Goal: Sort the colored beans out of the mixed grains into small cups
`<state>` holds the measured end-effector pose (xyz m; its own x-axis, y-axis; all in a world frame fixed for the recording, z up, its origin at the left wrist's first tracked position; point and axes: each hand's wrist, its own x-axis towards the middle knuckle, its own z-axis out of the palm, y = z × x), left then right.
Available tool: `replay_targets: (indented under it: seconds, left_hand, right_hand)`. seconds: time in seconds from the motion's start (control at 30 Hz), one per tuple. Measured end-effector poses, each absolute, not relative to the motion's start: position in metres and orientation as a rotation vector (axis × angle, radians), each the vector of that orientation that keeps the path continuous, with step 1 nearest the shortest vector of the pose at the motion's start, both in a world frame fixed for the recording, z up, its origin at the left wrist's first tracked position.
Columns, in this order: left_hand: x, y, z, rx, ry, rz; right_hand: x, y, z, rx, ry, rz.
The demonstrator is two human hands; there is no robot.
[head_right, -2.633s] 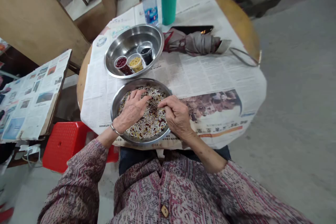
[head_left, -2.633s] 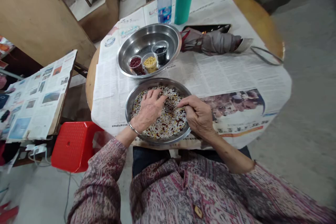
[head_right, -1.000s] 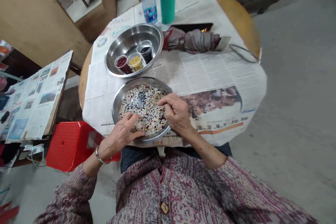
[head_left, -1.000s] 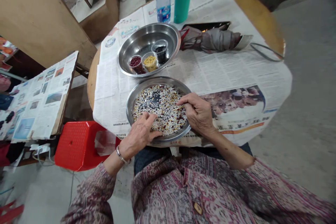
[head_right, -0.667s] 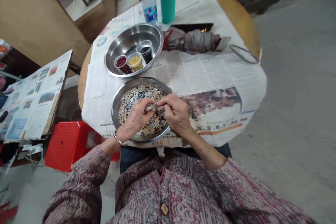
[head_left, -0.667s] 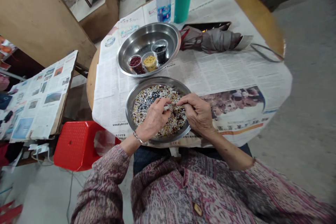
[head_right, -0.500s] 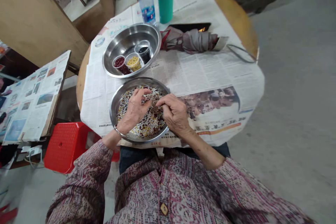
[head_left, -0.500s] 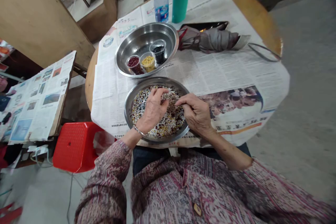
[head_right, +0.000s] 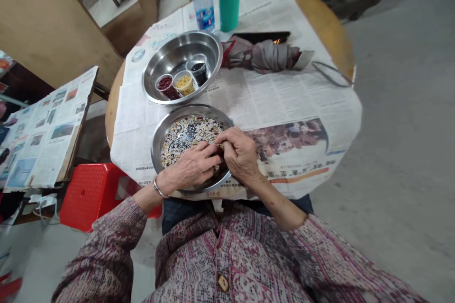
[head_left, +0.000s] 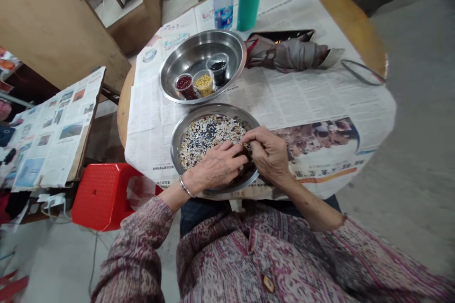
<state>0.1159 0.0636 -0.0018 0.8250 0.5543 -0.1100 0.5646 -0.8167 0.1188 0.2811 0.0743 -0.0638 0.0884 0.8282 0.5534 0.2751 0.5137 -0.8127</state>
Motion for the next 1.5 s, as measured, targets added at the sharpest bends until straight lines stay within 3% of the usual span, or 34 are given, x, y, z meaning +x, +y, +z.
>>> replay_targets:
  seconds: [0.2, 0.43, 0.9, 1.27, 1.5]
  left_hand:
    - [0.109, 0.083, -0.006, 2.872, 1.138, -0.119]
    - [0.081, 0.095, 0.0, 2.647, 1.568, 0.224]
    - [0.119, 0.09, -0.007, 2.585, 1.111, -0.013]
    - [0.049, 0.046, 0.017, 2.494, 1.493, 0.015]
    - [0.079, 0.037, 0.02, 2.413, 1.274, -0.154]
  right_hand:
    - [0.281, 0.075, -0.064, -0.998, -1.469, 0.539]
    - [0.281, 0.075, -0.063, -0.997, -1.47, 0.55]
    - [0.28, 0.074, -0.06, -1.012, -1.433, 0.579]
    - [0.279, 0.076, -0.059, -1.033, -1.424, 0.596]
    - [0.28, 0.075, -0.06, -1.013, -1.441, 0.57]
